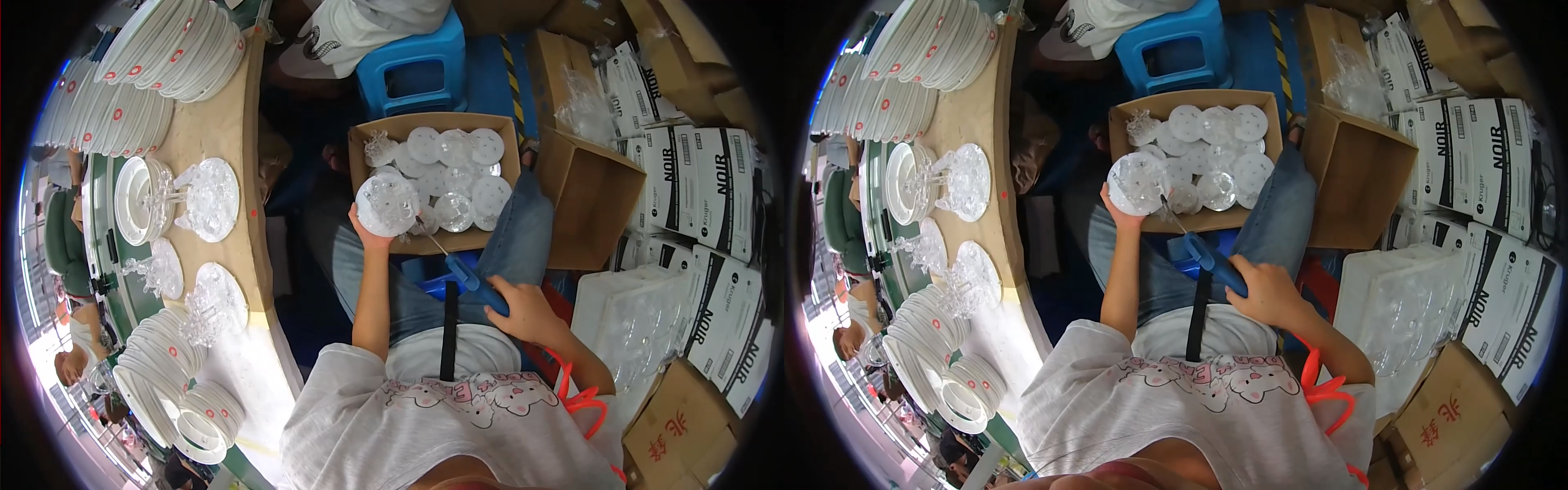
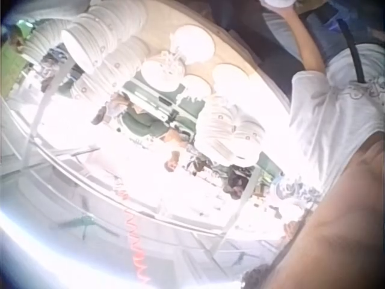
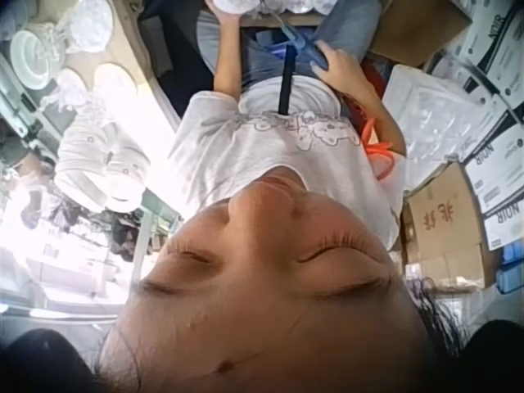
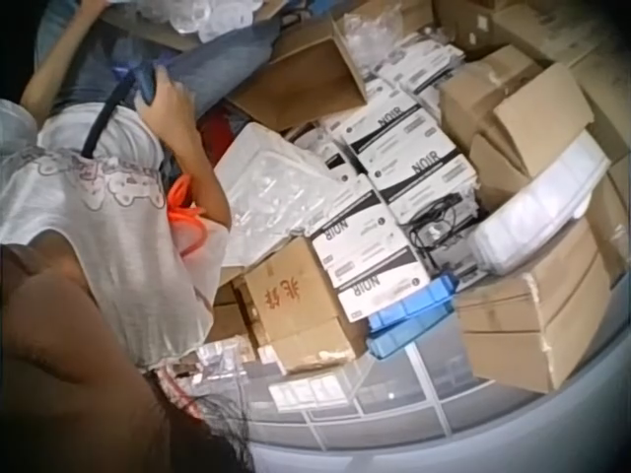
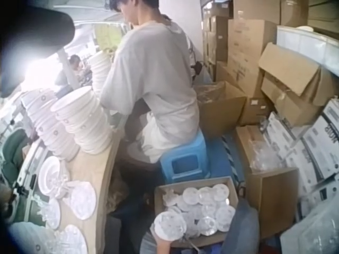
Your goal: Cleaning and inspecting plastic light fixture components using a compressed air duster.
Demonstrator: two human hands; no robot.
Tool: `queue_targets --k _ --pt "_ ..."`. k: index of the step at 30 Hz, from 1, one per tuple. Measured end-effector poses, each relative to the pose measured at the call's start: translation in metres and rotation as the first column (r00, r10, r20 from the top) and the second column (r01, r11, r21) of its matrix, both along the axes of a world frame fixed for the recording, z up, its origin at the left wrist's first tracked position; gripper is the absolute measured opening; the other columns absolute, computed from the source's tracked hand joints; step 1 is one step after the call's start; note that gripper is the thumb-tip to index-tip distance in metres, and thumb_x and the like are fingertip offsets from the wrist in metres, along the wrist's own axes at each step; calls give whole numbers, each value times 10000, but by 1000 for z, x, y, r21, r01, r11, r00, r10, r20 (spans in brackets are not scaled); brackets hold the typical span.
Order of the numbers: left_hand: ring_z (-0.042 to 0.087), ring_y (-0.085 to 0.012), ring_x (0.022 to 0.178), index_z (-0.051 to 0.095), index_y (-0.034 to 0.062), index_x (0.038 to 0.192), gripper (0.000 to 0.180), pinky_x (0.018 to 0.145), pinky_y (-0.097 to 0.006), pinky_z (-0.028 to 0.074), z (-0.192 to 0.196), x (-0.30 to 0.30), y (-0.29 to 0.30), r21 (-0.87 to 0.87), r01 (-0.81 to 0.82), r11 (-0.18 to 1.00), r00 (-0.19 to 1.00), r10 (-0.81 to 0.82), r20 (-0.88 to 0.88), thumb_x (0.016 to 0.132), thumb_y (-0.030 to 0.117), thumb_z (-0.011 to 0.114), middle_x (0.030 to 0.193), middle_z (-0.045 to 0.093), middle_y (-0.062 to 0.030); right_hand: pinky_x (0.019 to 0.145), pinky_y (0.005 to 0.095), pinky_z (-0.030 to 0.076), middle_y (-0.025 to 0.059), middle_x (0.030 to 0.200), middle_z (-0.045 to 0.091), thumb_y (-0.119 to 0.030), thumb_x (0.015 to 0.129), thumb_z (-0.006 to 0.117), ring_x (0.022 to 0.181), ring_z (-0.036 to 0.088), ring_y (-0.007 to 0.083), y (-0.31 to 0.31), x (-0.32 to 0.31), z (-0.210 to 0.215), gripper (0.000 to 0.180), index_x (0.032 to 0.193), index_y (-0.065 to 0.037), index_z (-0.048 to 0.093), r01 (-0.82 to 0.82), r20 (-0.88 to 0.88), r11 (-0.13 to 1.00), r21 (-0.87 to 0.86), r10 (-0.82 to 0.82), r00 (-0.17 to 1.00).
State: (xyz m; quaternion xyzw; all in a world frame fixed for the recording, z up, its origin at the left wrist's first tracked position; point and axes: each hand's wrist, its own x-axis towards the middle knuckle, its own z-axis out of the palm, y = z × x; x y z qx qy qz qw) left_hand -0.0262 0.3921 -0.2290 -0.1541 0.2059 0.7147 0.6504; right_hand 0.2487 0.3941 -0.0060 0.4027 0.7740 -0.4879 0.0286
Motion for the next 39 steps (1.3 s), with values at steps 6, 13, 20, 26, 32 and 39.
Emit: queue_targets --k 6,13,20,26,32,39 --pt "340 -385 1182 413 158 1255 630 875 -708 223 7 3 2 33 -14 999 1000 14 15 744 525 389 1312 379 -96 572 396 444 179 616 549 -214 718 588 606 568 353 -5 -6 -4 334 980 -20 513 -22 37 999 -36 23 999" --pt "328 -383 1193 422 192 1249 605 866 -733 192 9 2 2 73 -40 996 999 39 21 743 521 379 1319 370 -82 577 401 448 177 634 559 -218 714 592 624 573 352 -8 -8 -5 341 980 -18 515 0 14 998 -64 1 1000" --pt "324 -383 1197 416 178 1255 619 879 -719 200 7 1 3 62 -19 998 1000 20 -14 742 523 378 1326 359 -88 573 396 445 180 620 550 -221 710 588 605 569 349 -9 -1 -9 356 986 -8 517 3 21 992 -128 0 1000" --pt "347 -376 1184 422 164 1252 620 904 -667 244 31 0 -9 41 -72 997 993 75 -87 751 527 374 1310 380 -106 637 291 442 113 719 581 -165 745 593 661 584 207 -3 13 -7 309 993 8 527 -9 -132 938 -345 -39 990" --pt "438 -302 1105 470 88 1195 602 937 -441 351 114 16 -128 -315 -342 885 933 280 -226 758 499 428 1239 459 -102 710 250 415 35 798 519 -108 759 564 734 511 121 9 48 9 334 1071 3 517 306 -149 661 -685 -539 829" --pt "226 -324 1268 292 168 1336 803 1017 -556 135 246 -16 -256 -181 -891 417 430 644 -633 727 681 394 1386 270 -83 697 264 407 65 781 514 -105 744 539 720 513 146 12 55 -16 358 1068 41 497 422 -89 651 -632 -601 794"
